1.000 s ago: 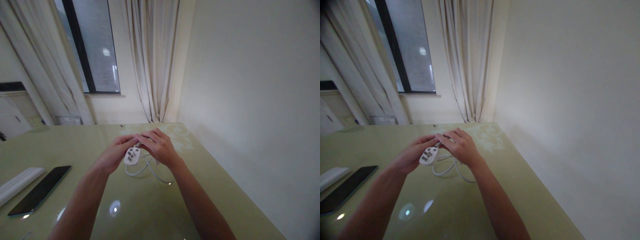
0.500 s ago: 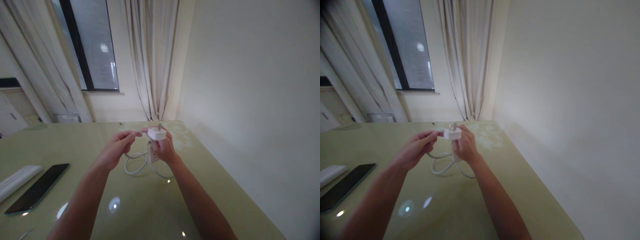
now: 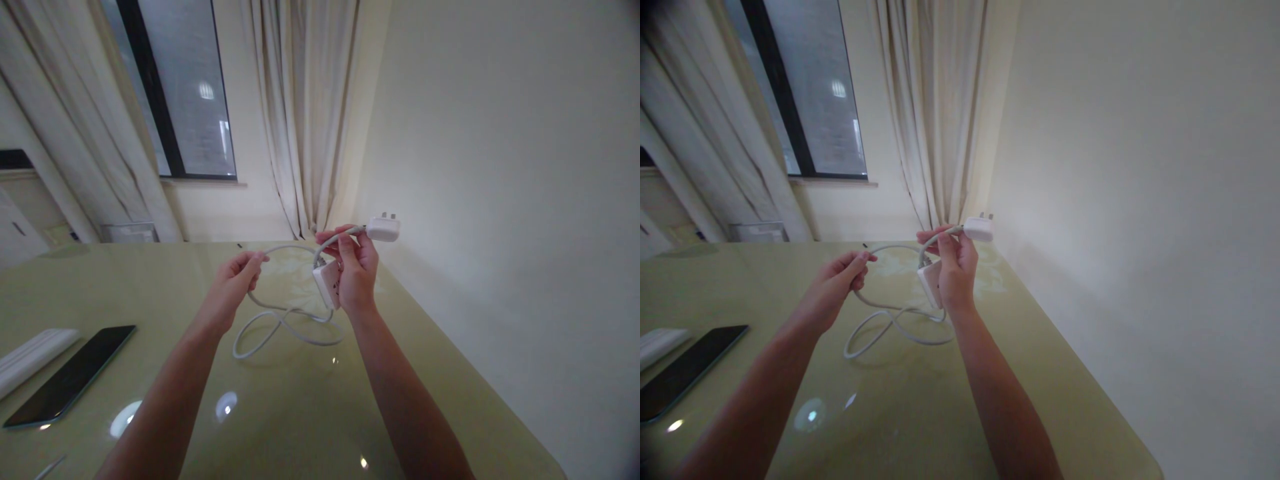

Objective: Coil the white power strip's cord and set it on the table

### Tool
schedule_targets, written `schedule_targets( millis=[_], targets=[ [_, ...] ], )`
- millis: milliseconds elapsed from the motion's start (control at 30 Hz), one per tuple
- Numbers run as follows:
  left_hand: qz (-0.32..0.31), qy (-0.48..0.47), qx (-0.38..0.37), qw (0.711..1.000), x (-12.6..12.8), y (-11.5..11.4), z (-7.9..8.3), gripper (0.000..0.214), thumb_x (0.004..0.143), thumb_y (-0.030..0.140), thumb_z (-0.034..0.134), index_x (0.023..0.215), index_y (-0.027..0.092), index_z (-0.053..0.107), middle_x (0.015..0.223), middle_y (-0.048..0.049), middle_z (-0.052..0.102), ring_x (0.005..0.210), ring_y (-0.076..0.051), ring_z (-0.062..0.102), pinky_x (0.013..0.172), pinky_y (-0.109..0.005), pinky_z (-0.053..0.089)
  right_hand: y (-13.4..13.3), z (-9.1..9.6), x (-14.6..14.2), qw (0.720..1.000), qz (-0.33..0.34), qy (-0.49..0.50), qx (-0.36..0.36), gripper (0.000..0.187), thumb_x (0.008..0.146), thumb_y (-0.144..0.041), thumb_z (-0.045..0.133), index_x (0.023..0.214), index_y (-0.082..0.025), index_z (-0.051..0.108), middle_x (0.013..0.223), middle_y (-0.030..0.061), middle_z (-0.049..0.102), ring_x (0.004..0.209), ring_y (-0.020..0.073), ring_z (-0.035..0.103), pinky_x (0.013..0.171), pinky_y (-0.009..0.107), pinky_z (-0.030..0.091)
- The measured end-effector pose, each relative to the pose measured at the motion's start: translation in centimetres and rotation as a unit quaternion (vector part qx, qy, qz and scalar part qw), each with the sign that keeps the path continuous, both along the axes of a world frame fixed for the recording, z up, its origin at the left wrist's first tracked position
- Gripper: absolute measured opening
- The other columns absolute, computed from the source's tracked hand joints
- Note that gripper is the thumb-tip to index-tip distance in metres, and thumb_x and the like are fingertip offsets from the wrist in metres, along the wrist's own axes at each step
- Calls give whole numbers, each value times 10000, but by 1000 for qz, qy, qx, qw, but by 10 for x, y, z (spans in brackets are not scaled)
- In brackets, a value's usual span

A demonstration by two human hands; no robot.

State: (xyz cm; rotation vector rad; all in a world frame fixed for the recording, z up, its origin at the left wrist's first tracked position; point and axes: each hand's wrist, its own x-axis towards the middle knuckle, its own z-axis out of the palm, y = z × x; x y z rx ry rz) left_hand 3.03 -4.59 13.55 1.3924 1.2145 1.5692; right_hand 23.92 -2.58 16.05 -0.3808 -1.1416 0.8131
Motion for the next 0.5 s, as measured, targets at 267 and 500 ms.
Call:
schedule_targets(
  millis=[267, 500],
  targets=[
    [50, 123, 95, 987, 14, -12, 12, 295, 943, 461, 635, 1020, 197, 741, 731, 3, 624, 609, -149, 497, 582, -271, 374, -4, 3, 1, 999, 6, -50, -19, 238, 985, -461, 666, 1022, -230, 622, 999, 81, 821, 920, 220, 789, 842, 392, 647],
    [-13, 220, 111, 969, 30, -20, 12, 299, 983, 374, 578, 1074, 180, 787, 707, 1, 606, 608, -148, 486, 573, -271, 340, -10, 7, 3, 993, 76, -86, -22, 258, 925, -455, 767, 1002, -217, 706, 962, 51, 810, 885, 211, 791, 799, 380, 679]
  ],
)
